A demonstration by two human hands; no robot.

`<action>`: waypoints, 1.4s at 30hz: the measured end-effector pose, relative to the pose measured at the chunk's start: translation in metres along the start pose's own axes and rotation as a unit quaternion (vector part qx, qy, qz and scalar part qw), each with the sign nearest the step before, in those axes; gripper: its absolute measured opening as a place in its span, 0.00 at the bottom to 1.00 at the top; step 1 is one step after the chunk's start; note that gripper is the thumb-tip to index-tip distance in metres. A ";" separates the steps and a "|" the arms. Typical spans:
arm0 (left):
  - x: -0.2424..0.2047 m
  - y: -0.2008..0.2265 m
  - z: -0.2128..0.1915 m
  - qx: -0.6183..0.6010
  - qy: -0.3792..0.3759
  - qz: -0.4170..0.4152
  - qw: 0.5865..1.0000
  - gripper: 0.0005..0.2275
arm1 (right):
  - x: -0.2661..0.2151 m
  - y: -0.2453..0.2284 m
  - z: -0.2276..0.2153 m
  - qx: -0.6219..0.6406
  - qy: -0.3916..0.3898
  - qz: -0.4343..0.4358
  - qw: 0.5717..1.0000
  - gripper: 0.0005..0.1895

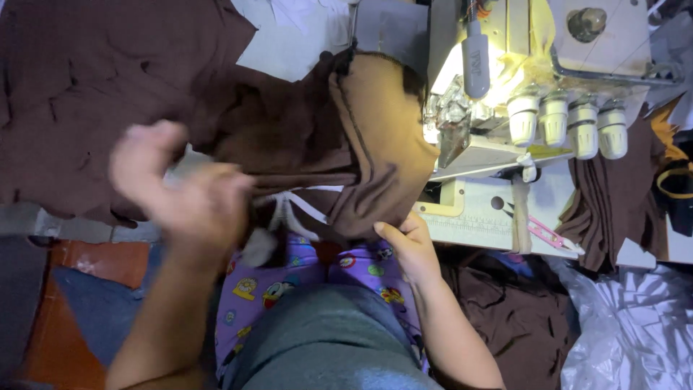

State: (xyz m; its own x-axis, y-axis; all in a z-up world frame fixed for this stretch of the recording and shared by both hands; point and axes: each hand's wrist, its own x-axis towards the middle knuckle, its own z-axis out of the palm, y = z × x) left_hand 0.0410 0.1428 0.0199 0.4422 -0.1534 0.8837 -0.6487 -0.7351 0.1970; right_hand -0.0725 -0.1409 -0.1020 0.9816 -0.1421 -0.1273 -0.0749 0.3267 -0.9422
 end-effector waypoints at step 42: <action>-0.077 0.107 0.068 -0.259 -0.144 0.203 0.933 0.18 | -0.079 -0.023 -0.017 -0.148 -0.031 -0.031 0.988 0.03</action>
State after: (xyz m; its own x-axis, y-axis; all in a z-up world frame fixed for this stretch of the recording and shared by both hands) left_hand -0.0201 0.0312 -0.0558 0.1941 -0.5758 0.7942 -0.9785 -0.1716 0.1148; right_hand -0.1511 -0.1533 -0.0759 0.9941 -0.0933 -0.0557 -0.0531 0.0304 -0.9981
